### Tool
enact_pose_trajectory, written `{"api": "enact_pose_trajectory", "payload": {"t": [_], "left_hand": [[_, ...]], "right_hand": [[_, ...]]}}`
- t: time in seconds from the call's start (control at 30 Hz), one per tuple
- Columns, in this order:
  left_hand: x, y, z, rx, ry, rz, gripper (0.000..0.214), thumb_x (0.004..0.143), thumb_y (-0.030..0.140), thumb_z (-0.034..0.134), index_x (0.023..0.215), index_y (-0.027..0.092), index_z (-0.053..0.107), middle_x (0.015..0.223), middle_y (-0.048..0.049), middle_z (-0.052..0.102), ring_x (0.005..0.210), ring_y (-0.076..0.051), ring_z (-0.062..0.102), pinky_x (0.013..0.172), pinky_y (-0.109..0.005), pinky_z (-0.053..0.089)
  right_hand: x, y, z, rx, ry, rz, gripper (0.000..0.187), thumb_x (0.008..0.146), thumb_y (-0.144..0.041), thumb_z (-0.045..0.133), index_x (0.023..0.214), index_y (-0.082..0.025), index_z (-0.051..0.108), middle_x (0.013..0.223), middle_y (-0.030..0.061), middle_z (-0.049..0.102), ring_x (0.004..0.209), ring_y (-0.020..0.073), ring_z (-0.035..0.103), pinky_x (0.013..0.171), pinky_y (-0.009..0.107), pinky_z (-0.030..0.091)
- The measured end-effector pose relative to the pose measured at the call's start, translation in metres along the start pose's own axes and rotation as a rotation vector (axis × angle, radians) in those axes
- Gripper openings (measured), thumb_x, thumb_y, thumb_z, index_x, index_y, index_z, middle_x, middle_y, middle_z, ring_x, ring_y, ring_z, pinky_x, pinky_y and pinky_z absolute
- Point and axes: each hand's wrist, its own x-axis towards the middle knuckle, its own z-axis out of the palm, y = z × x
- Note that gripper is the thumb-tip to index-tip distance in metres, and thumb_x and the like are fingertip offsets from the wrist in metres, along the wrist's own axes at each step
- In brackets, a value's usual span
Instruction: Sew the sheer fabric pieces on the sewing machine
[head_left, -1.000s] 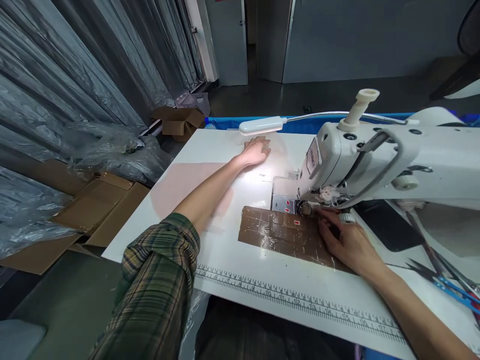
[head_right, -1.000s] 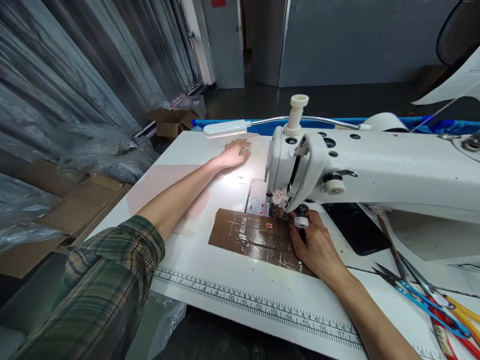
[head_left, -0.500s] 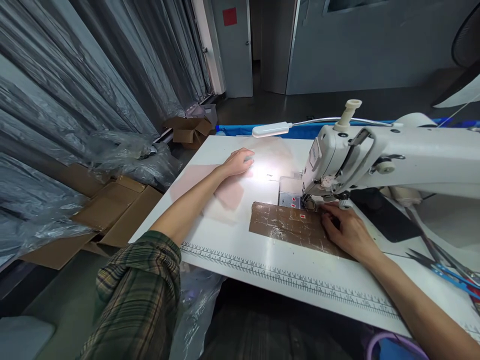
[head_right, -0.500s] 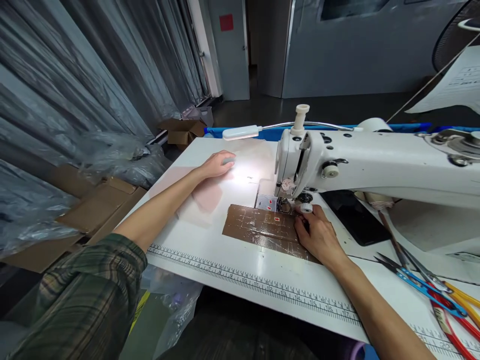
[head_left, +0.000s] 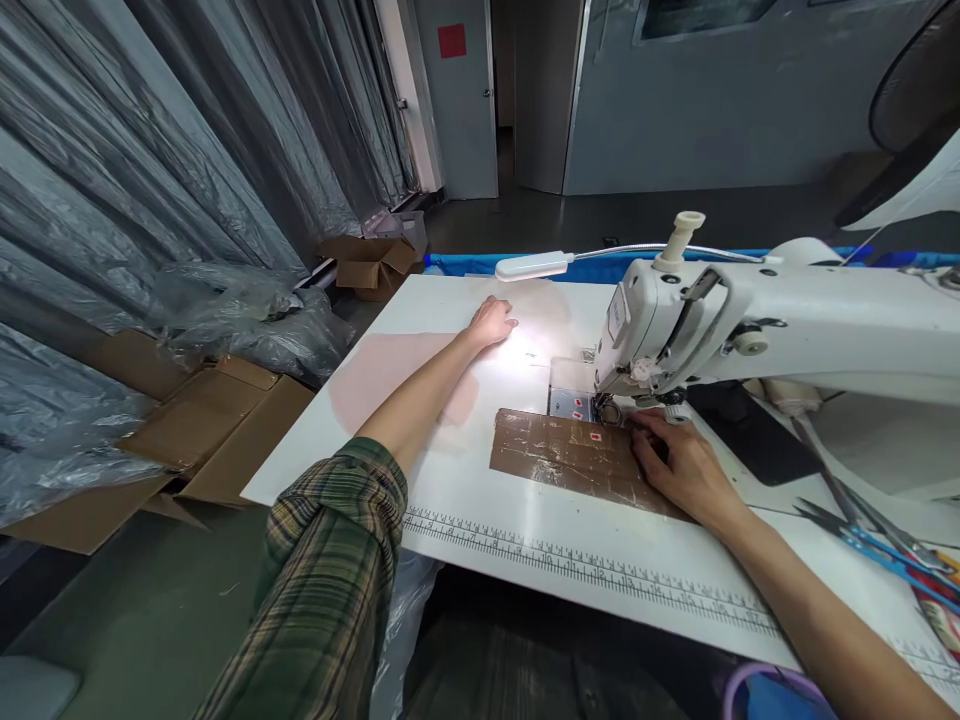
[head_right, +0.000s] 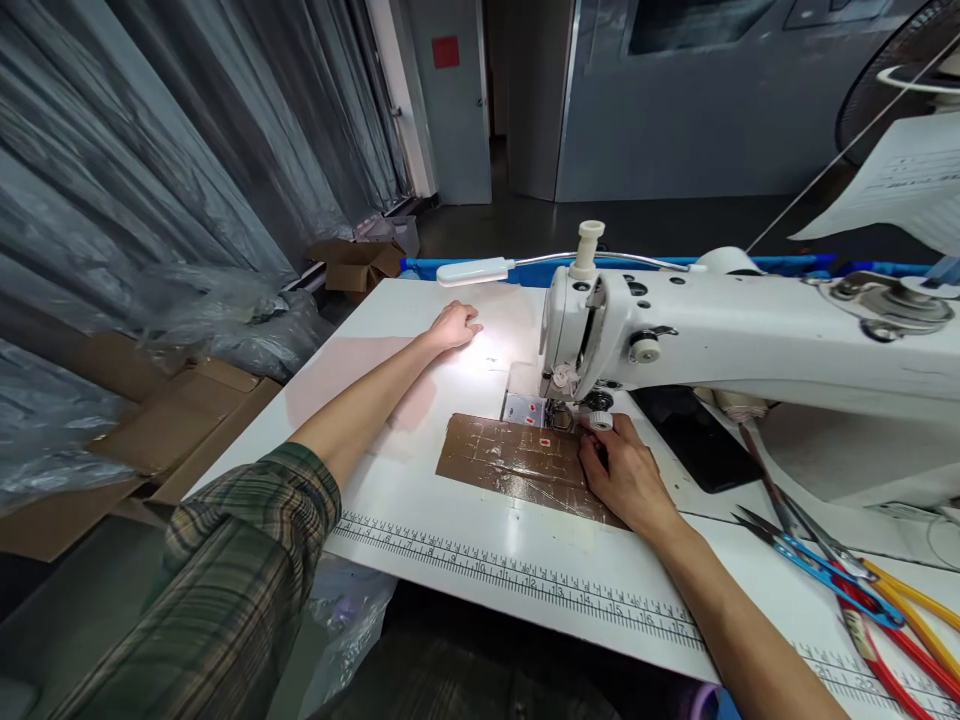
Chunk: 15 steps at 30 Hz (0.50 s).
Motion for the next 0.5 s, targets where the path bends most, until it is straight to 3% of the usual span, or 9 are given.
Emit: {"api": "enact_pose_trajectory", "payload": {"t": [0.17, 0.33, 0.5], "left_hand": [[0.003, -0.003, -0.008, -0.123, -0.04, -0.076, 0.005, 0.075, 0.017, 0.072, 0.079, 0.017, 0.068, 0.097, -0.0102, 0.072, 0.112, -0.03, 0.065, 0.105, -0.038, 0.049], [0.007, 0.01, -0.005, -0.367, -0.092, -0.131, 0.018, 0.093, 0.022, 0.057, 0.11, 0.016, 0.059, 0.094, -0.0093, 0.073, 0.088, -0.019, 0.074, 0.083, -0.032, 0.059], [0.006, 0.007, -0.007, -0.487, -0.114, -0.162, 0.033, 0.098, 0.032, 0.056, 0.127, 0.017, 0.05, 0.114, -0.0118, 0.07, 0.091, -0.015, 0.073, 0.079, -0.025, 0.06]], "right_hand": [[0.0, 0.0, -0.001, 0.007, -0.007, -0.003, 0.039, 0.094, -0.035, 0.044, 0.117, -0.018, 0.071, 0.112, 0.0152, 0.068, 0.087, 0.028, 0.069, 0.08, 0.043, 0.055], [0.001, -0.001, -0.003, 0.0, -0.03, 0.013, 0.039, 0.094, -0.037, 0.043, 0.112, -0.017, 0.072, 0.11, 0.0161, 0.067, 0.084, 0.0279, 0.068, 0.077, 0.043, 0.054], [0.001, -0.001, -0.003, -0.038, -0.019, 0.007, 0.041, 0.094, -0.038, 0.043, 0.113, -0.017, 0.072, 0.101, 0.0144, 0.067, 0.077, 0.0263, 0.067, 0.073, 0.041, 0.054]]}}
